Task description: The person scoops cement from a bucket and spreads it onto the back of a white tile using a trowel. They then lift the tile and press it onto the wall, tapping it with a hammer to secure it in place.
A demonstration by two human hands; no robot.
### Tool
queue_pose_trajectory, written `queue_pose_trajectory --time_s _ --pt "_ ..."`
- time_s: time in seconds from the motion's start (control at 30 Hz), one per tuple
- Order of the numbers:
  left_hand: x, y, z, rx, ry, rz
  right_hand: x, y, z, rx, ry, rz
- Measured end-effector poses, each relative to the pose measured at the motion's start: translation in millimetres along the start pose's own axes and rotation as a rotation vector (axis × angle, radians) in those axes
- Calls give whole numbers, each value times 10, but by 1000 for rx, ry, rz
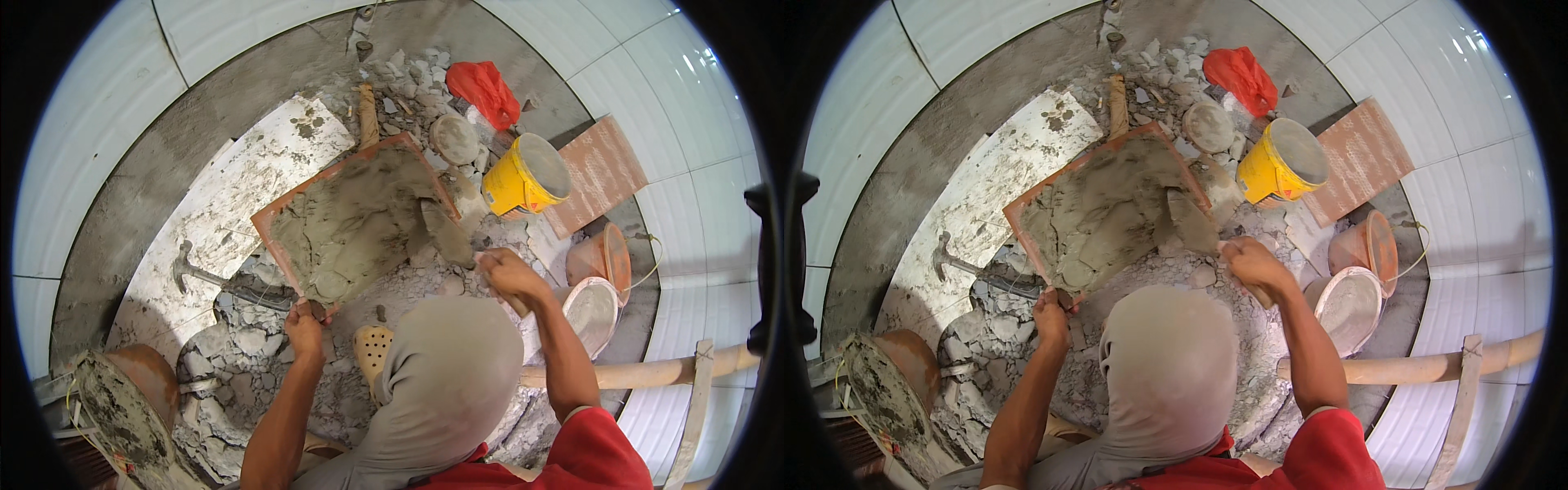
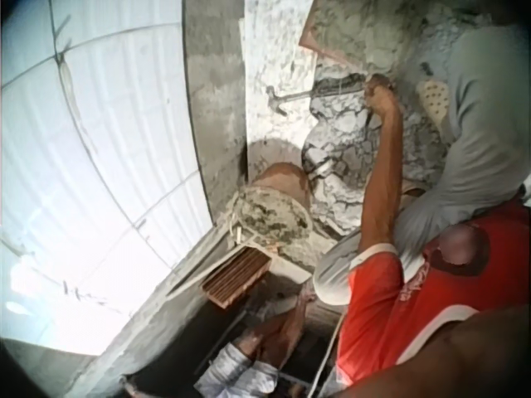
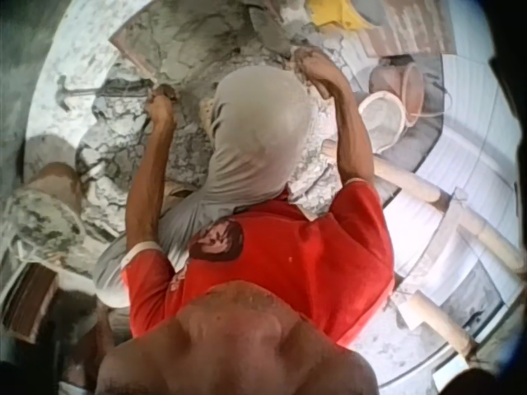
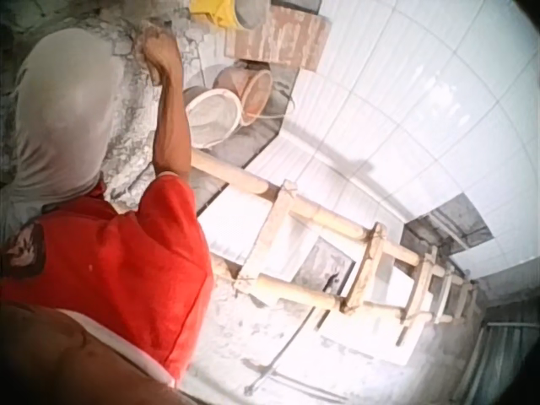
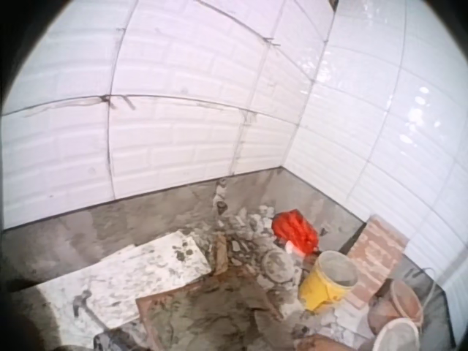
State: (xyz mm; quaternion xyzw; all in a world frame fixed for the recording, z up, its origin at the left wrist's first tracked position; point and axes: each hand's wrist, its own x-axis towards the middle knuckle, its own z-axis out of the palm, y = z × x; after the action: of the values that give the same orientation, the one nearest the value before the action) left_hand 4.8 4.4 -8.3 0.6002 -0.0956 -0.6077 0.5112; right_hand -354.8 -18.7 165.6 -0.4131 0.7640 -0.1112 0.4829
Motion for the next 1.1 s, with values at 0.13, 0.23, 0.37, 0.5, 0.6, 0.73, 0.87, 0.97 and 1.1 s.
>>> queue_pose_trajectory --time_s 0.13,0.23,0.37,0.5,0.6,0.73,0.87,0.97,1.1 --pt "15 -6 -41 -14 -22 -10 -114 -107 -161 271 -42 120" --pt "37 -11 -25 28 38 -40 80 -111 -124 470 -110 171" --pt "41 -3 -38 68 57 -73 282 -137 37 513 -165 181" --pt "49 -9 -40 69 16 -43 281 -185 151 358 -172 122" --pt "37 -13 -29 67 20 -28 286 -206 221 266 -182 58" --pt "15 -2 -4 47 20 -28 374 -212 457 -212 -139 -454" --pt "8 20 12 0 43 -47 302 -196 800 -655 47 -719" --pt "7 31 10 -19 17 -41 143 -193 815 -760 188 -356" --pt "-10 22 5 34 33 -49 13 -242 766 -644 256 -341"
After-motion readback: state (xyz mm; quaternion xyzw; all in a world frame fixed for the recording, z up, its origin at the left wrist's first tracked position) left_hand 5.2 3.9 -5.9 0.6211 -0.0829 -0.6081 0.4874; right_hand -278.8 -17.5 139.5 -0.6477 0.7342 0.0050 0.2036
